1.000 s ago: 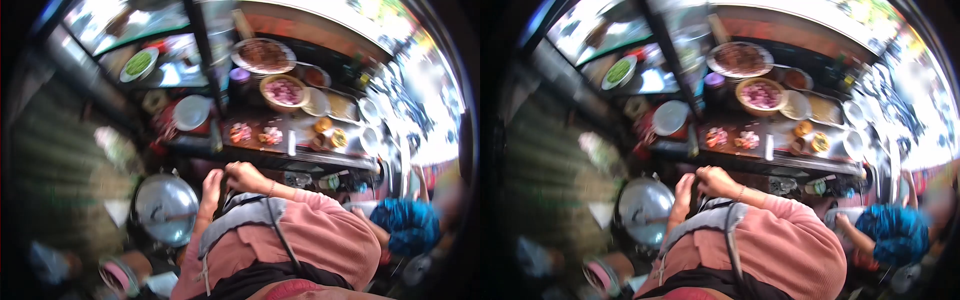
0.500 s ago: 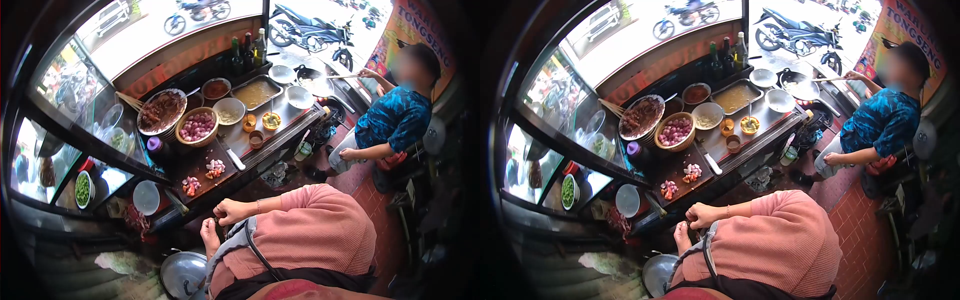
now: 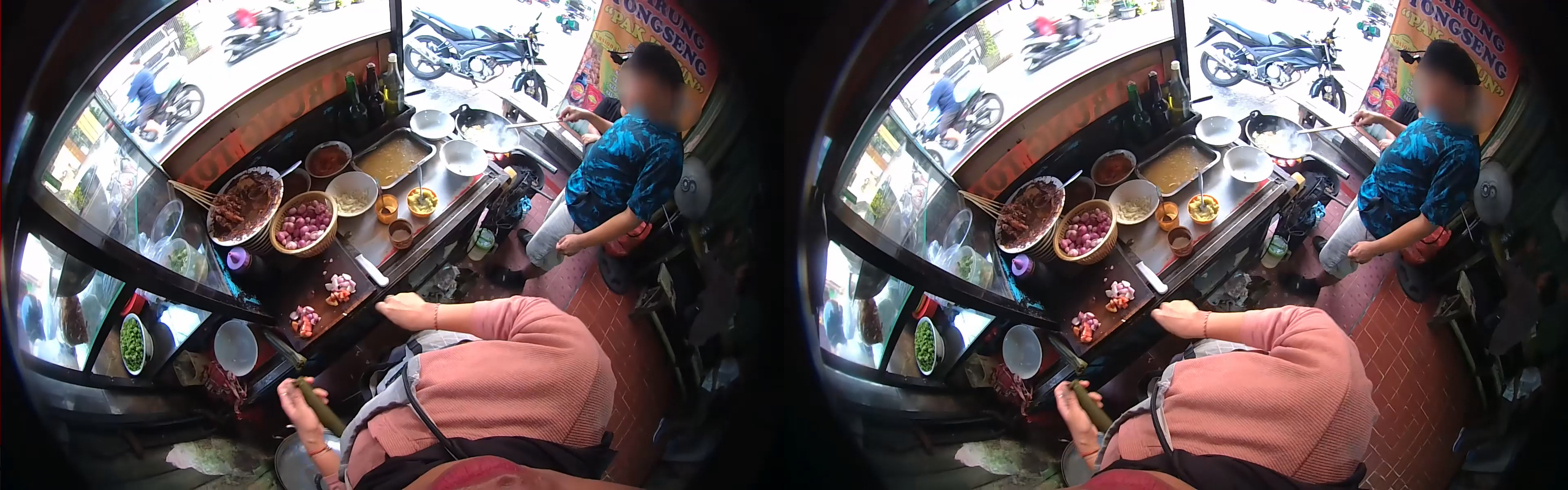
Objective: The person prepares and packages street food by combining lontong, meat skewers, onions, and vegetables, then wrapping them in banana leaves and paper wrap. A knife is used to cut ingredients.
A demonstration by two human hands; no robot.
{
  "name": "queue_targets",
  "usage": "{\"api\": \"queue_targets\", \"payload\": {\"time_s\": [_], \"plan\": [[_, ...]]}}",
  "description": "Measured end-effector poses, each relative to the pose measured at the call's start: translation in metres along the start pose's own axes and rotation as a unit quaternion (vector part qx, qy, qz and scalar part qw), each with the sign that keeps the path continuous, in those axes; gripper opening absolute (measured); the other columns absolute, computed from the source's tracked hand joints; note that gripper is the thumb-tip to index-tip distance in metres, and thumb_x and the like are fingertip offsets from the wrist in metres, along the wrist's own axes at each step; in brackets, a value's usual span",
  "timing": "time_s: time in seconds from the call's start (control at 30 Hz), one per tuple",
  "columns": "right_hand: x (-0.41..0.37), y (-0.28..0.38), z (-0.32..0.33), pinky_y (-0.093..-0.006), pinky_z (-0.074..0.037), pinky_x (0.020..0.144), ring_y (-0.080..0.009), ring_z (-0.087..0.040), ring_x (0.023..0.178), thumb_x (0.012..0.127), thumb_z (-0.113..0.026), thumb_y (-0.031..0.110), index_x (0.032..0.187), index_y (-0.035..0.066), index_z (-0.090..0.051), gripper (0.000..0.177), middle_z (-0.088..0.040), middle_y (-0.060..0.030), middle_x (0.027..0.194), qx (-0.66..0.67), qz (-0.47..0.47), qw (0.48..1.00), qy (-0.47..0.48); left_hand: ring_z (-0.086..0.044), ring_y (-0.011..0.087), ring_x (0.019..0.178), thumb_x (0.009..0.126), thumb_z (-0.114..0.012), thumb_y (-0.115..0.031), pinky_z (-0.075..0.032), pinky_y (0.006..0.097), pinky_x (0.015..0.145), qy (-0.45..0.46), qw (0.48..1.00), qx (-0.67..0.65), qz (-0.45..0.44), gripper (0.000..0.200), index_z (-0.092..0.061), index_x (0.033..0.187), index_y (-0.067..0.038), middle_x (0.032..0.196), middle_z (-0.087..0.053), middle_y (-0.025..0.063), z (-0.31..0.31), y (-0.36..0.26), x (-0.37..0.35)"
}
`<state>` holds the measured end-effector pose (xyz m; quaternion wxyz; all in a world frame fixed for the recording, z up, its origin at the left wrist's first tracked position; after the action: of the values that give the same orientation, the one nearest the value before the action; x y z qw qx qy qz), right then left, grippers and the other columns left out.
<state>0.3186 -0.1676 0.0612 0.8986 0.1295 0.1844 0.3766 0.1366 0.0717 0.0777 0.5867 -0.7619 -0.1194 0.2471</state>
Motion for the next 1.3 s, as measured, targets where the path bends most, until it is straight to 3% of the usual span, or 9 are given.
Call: {"api": "queue_targets", "payload": {"time_s": [0.1, 0.13, 0.2, 0.23, 0.4, 0.47, 0.57, 0.9, 1.3], "plan": [[0.001, 0.078, 0.026, -0.0437, -0.045, 0.092, -0.0359, -0.057, 0.105, 0.082, -0.060, 0.009, 0.131, 0.005, -0.046, 0.052, -0.060, -0.0199, 0.111, 0.223, 0.239, 0.941, -0.091, -0.059, 0.0145, 0.070, 0.099, -0.043, -0.035, -0.047, 0.0266, 0.062, 0.064, 0.997, -0.031, -0.034, 0.025, -0.042, 0.105, -0.010, 0.095, -0.058, 0.0079, -0.049, 0.012, -0.002], [0.002, 0.102, 0.033, -0.0409, -0.047, 0.089, -0.0335, -0.059, 0.102, 0.084, -0.059, 0.010, 0.130, 0.004, -0.047, 0.047, -0.060, -0.0189, 0.112, 0.334, 0.282, 0.895, -0.088, -0.057, 0.0126, 0.077, 0.100, -0.044, -0.032, -0.046, 0.0264, 0.070, 0.082, 0.994, -0.045, -0.051, 0.024, -0.042, 0.104, -0.009, 0.096, -0.056, 0.0062, -0.060, 0.011, -0.003], [0.003, 0.139, 0.035, -0.0389, -0.047, 0.085, -0.0308, -0.061, 0.099, 0.086, -0.058, 0.008, 0.121, 0.002, -0.053, 0.036, -0.062, -0.0177, 0.108, 0.421, 0.276, 0.862, 0.065, -0.047, 0.0090, 0.087, 0.100, -0.043, -0.029, -0.039, 0.0243, 0.079, 0.085, 0.986, 0.065, -0.129, 0.024, -0.043, 0.104, -0.006, 0.098, -0.050, 0.0026, -0.053, 0.022, 0.006], [0.008, 0.143, 0.033, -0.0388, -0.048, 0.083, -0.0309, -0.061, 0.096, 0.086, -0.059, 0.007, 0.117, 0.001, -0.056, 0.032, -0.063, -0.0173, 0.105, 0.419, 0.285, 0.861, 0.041, -0.040, 0.0076, 0.089, 0.101, -0.043, -0.028, -0.036, 0.0218, 0.081, 0.040, 0.991, 0.048, -0.119, 0.025, -0.045, 0.104, -0.004, 0.097, -0.045, 0.0009, -0.063, -0.001, -0.003], [0.009, 0.161, 0.057, -0.0401, -0.047, 0.076, -0.0316, -0.059, 0.085, 0.082, -0.063, 0.011, 0.091, 0.000, -0.058, 0.014, -0.059, -0.0142, 0.086, 0.316, 0.407, 0.848, -0.126, -0.045, 0.0069, 0.087, 0.099, -0.048, -0.028, -0.038, 0.0209, 0.078, 0.007, 0.988, 0.083, -0.132, 0.027, -0.046, 0.108, -0.002, 0.096, -0.049, 0.0002, -0.051, -0.019, -0.012], [0.009, 0.164, 0.066, -0.0406, -0.045, 0.073, -0.0312, -0.057, 0.082, 0.083, -0.062, 0.013, 0.084, 0.001, -0.058, 0.012, -0.057, -0.0142, 0.081, 0.313, 0.410, 0.841, -0.163, -0.047, 0.0063, 0.085, 0.098, -0.050, -0.027, -0.039, 0.0198, 0.076, -0.017, 0.982, 0.133, -0.131, 0.027, -0.047, 0.108, -0.002, 0.096, -0.050, -0.0001, -0.045, -0.025, -0.016], [0.011, 0.177, 0.068, -0.0397, -0.044, 0.073, -0.0297, -0.055, 0.087, 0.078, -0.064, 0.013, 0.085, 0.002, -0.057, 0.014, -0.056, -0.0118, 0.085, 0.299, 0.416, 0.846, -0.146, -0.049, 0.0034, 0.081, 0.093, -0.059, -0.023, -0.042, 0.0172, 0.072, 0.004, 0.997, -0.017, -0.073, 0.027, -0.048, 0.107, -0.003, 0.096, -0.052, -0.0015, -0.040, -0.017, -0.012], [0.014, 0.184, 0.072, -0.0382, -0.038, 0.075, -0.0239, -0.052, 0.088, 0.070, -0.068, 0.020, 0.082, 0.007, -0.056, 0.021, -0.054, -0.0062, 0.083, 0.217, 0.397, 0.866, -0.212, -0.050, 0.0046, 0.085, 0.095, -0.056, -0.023, -0.045, 0.0186, 0.074, -0.062, 0.985, -0.063, -0.148, 0.023, -0.045, 0.104, -0.005, 0.092, -0.049, -0.0016, -0.045, -0.031, -0.012], [0.012, 0.178, 0.085, -0.0373, -0.039, 0.069, -0.0245, -0.048, 0.079, 0.059, -0.068, 0.008, 0.076, 0.006, -0.056, 0.020, -0.049, -0.0059, 0.073, 0.288, 0.394, 0.834, -0.260, -0.053, 0.0090, 0.090, 0.096, -0.053, -0.025, -0.048, 0.0228, 0.080, -0.042, 0.979, -0.130, -0.154, 0.025, -0.049, 0.107, -0.003, 0.098, -0.053, 0.0017, -0.054, -0.037, -0.015]]}}
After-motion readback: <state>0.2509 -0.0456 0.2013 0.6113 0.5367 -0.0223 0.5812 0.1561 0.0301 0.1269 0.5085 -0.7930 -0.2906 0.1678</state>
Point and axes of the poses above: each hand's wrist, its own x-axis towards the middle knuckle, its own z-axis out of the back of the hand, y = z × x, the point moved 8 cm from there along x, towards the middle knuckle
